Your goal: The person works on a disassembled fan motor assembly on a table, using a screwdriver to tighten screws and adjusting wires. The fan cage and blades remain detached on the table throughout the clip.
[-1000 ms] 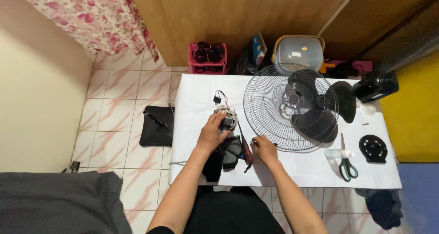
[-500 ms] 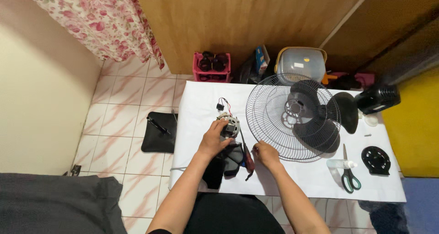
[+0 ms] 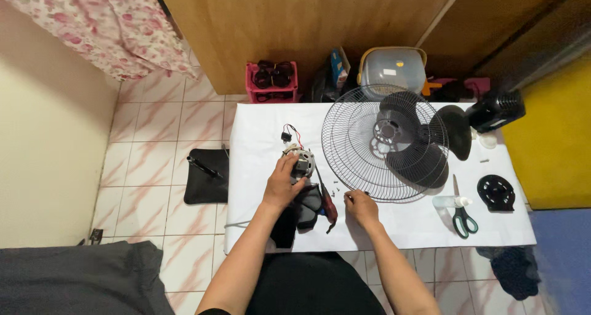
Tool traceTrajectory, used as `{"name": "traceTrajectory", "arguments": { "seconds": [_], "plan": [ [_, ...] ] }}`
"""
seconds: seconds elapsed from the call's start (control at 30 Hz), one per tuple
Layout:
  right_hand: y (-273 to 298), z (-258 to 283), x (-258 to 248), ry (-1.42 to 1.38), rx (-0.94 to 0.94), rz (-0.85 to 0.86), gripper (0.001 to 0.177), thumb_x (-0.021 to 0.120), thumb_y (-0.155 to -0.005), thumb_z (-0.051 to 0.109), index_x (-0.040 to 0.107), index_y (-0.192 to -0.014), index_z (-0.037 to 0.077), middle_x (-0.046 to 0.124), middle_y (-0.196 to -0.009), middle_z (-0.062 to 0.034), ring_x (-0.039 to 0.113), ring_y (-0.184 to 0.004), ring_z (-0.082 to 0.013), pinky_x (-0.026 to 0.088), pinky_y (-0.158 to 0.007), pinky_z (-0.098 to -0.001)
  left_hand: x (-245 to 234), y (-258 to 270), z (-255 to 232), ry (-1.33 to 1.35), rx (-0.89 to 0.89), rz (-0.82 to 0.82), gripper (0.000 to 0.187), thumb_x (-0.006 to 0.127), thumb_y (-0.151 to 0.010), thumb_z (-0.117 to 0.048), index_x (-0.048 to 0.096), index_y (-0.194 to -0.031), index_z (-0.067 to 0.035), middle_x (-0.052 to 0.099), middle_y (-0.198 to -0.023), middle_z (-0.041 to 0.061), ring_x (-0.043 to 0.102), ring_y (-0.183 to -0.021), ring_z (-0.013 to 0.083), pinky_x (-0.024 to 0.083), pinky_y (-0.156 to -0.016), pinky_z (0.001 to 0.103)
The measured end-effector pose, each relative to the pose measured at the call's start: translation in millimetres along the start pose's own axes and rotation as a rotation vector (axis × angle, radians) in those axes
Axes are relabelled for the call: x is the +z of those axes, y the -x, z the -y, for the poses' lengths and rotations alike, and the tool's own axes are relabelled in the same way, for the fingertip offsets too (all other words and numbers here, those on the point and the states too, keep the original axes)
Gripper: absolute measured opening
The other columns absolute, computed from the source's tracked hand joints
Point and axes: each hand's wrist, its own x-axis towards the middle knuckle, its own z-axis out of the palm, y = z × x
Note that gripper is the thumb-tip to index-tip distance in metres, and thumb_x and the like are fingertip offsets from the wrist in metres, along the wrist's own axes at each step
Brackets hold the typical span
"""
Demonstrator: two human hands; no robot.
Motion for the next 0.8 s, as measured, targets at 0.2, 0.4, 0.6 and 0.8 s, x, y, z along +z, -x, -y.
{"name": "traceTrajectory", "arguments": {
  "seconds": [0.2,0.4,0.6,0.8],
  "plan": [
    [4.9,5.9,5.6,-0.041,-0.009,-0.025,0.021,0.066,-0.091,0.032,0.077,-0.102,0.018,0.071,-0.1,-0.0048,0.07,-0.093,-0.0292,0.055,-0.081,-0.0421,0.8,0.7,-2.8,-0.006,0.0,-0.004,0.068,0.083,-0.076,-0.015,0.055,-0.138,-0.008,0.055,-0.143,0.017,0.057,-0.131,0.0364,0.052,-0.105,0.041],
    [3.5,19.7,-0.5,-0.088,-0.166,-0.133,0.028,0.067,-0.086,0.02,0.072,-0.114,0.019,0.069,-0.101,-0.0046,0.069,-0.089,-0.0309,0.055,-0.073,-0.0431,-1.0,-0.9,-4.6,-0.036,0.006,0.004,0.068,0.084,-0.075,-0.019,0.055,-0.135,-0.006,0.055,-0.139,0.017,0.058,-0.126,0.0372,0.054,-0.099,0.042],
    [0.1,32.4,-0.7,0.085,-0.243,-0.09,0.026,0.067,-0.088,0.02,0.071,-0.113,0.022,0.063,-0.095,-0.0069,0.068,-0.078,-0.0328,0.054,-0.063,-0.0471,3.5,-6.2,-13.2,-0.122,0.029,-0.088,0.056,0.086,-0.078,-0.026,0.061,-0.124,-0.004,0.064,-0.125,0.015,0.065,-0.116,0.0343,0.057,-0.093,0.041],
    [-7.6,22.9,16.5,0.085,-0.292,0.037,0.006,0.068,-0.086,0.02,0.066,-0.088,0.015,0.062,-0.095,-0.0053,0.068,-0.081,-0.0312,0.054,-0.066,-0.0465,13.6,-9.7,-17.7,-0.181,0.036,-0.167,0.046,0.084,-0.081,-0.028,0.064,-0.115,-0.004,0.065,-0.112,0.015,0.066,-0.102,0.0349,0.057,-0.085,0.042]
  ]
}}
